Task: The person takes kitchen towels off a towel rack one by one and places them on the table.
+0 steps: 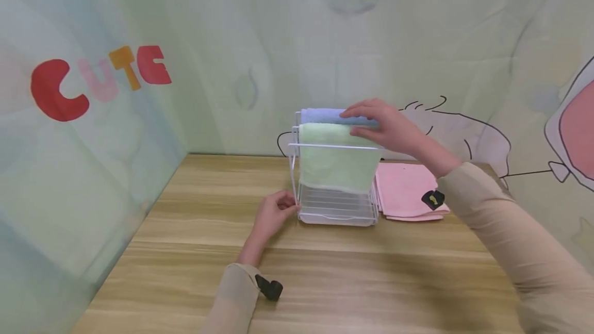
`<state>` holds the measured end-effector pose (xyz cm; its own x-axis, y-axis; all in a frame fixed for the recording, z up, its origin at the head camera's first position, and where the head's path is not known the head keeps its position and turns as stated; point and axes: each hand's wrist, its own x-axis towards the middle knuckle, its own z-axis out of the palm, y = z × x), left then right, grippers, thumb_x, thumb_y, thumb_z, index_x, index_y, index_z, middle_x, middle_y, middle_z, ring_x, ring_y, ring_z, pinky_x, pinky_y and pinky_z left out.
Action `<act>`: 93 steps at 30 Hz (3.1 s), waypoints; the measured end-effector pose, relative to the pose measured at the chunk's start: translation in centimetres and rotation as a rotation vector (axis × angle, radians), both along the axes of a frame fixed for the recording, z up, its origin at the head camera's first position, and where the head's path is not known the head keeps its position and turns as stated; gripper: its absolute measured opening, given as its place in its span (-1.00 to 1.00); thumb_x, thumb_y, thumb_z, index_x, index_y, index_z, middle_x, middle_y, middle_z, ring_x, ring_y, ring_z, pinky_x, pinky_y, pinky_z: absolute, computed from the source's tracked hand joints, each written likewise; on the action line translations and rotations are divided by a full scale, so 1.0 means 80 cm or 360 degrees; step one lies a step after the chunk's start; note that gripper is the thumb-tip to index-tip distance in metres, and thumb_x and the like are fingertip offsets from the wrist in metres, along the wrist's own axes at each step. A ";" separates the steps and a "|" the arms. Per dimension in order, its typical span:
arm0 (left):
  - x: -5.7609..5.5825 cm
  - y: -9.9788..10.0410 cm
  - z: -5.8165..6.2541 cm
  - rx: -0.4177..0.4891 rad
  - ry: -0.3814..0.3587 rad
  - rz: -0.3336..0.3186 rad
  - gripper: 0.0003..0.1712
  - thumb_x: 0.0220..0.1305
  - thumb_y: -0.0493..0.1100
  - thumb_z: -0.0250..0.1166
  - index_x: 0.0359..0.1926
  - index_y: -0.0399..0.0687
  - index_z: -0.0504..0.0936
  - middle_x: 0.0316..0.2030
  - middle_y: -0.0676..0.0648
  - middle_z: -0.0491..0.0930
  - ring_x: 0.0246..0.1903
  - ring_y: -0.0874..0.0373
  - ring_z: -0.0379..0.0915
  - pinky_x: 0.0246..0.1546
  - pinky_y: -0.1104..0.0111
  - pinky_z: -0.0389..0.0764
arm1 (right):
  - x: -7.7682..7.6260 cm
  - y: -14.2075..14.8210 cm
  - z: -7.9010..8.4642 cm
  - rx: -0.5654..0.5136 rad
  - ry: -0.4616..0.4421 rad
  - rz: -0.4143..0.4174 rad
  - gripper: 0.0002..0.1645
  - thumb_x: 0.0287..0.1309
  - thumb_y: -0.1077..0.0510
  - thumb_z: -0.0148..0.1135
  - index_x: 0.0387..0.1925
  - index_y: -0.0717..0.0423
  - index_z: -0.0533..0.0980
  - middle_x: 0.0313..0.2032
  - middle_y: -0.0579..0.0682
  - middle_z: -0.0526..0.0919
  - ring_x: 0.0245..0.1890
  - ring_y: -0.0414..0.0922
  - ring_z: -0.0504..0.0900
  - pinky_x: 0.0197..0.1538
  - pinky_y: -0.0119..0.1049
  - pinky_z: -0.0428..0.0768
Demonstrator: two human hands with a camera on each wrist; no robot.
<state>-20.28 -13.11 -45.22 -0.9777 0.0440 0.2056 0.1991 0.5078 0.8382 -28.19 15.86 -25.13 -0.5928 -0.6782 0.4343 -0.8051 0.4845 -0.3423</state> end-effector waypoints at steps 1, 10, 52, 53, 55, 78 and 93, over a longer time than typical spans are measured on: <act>-0.001 0.001 0.000 -0.0003 -0.0004 0.0002 -0.87 0.11 -0.29 0.45 -0.33 -0.13 0.65 -0.37 -0.10 0.73 -0.37 0.20 0.60 -0.26 0.43 0.66 | 0.000 0.000 0.000 0.0006 0.0003 0.0005 -0.57 0.22 0.18 0.34 0.13 0.06 0.57 0.14 0.05 0.64 0.23 0.06 0.49 0.30 0.05 0.42; -0.001 0.001 -0.001 0.0001 -0.0019 0.0006 -0.87 0.11 -0.29 0.45 -0.33 -0.13 0.66 -0.36 -0.10 0.74 -0.36 0.20 0.61 -0.25 0.43 0.67 | -0.003 -0.002 -0.002 0.0026 0.0013 0.0015 -0.56 0.18 0.18 0.38 0.11 0.09 0.58 0.11 0.05 0.66 0.21 0.04 0.53 0.30 0.01 0.44; -0.020 0.001 0.005 0.0011 -0.0058 -0.0005 -0.86 0.10 -0.30 0.45 -0.33 -0.14 0.64 -0.36 -0.10 0.72 -0.35 0.20 0.60 -0.21 0.39 0.67 | -0.011 -0.007 0.003 0.0121 -0.0045 -0.0125 -0.72 0.17 0.24 0.37 -0.05 0.15 0.66 -0.23 0.04 0.69 -0.23 -0.11 0.56 -0.13 -0.19 0.56; -0.019 0.001 0.005 0.0007 -0.0058 -0.0005 -0.86 0.10 -0.30 0.45 -0.33 -0.14 0.64 -0.36 -0.10 0.72 -0.35 0.20 0.59 -0.21 0.39 0.67 | -0.011 -0.008 0.002 0.0116 -0.0042 -0.0125 -0.74 0.17 0.24 0.37 -0.07 0.15 0.66 -0.25 0.04 0.69 -0.25 -0.11 0.56 -0.15 -0.20 0.56; -0.016 0.000 0.004 0.0001 -0.0061 -0.0002 -0.86 0.09 -0.30 0.45 -0.33 -0.14 0.64 -0.36 -0.09 0.72 -0.35 0.20 0.60 -0.21 0.40 0.67 | -0.011 -0.009 -0.001 0.0105 -0.0041 -0.0126 -0.78 0.17 0.25 0.37 -0.12 0.14 0.68 -0.28 0.02 0.68 -0.28 -0.13 0.55 -0.17 -0.23 0.55; -0.015 0.000 0.000 -0.0005 -0.0024 -0.0025 -0.85 0.10 -0.31 0.45 -0.29 -0.17 0.65 -0.33 -0.12 0.74 -0.34 0.19 0.62 -0.21 0.37 0.70 | -0.006 -0.010 -0.002 0.0018 0.0020 -0.0191 -0.84 0.12 0.20 0.42 -0.22 0.11 0.72 -0.32 -0.01 0.73 -0.37 -0.18 0.55 -0.29 -0.37 0.53; -0.014 -0.002 -0.001 -0.0002 -0.0001 -0.0035 -0.85 0.08 -0.33 0.46 -0.30 -0.17 0.66 -0.36 -0.13 0.74 -0.37 0.18 0.63 -0.25 0.41 0.70 | -0.005 -0.010 -0.005 -0.0114 0.0268 -0.0164 -0.89 0.07 0.25 0.45 -0.30 0.13 0.74 -0.33 0.01 0.79 -0.41 -0.16 0.66 -0.30 -0.33 0.61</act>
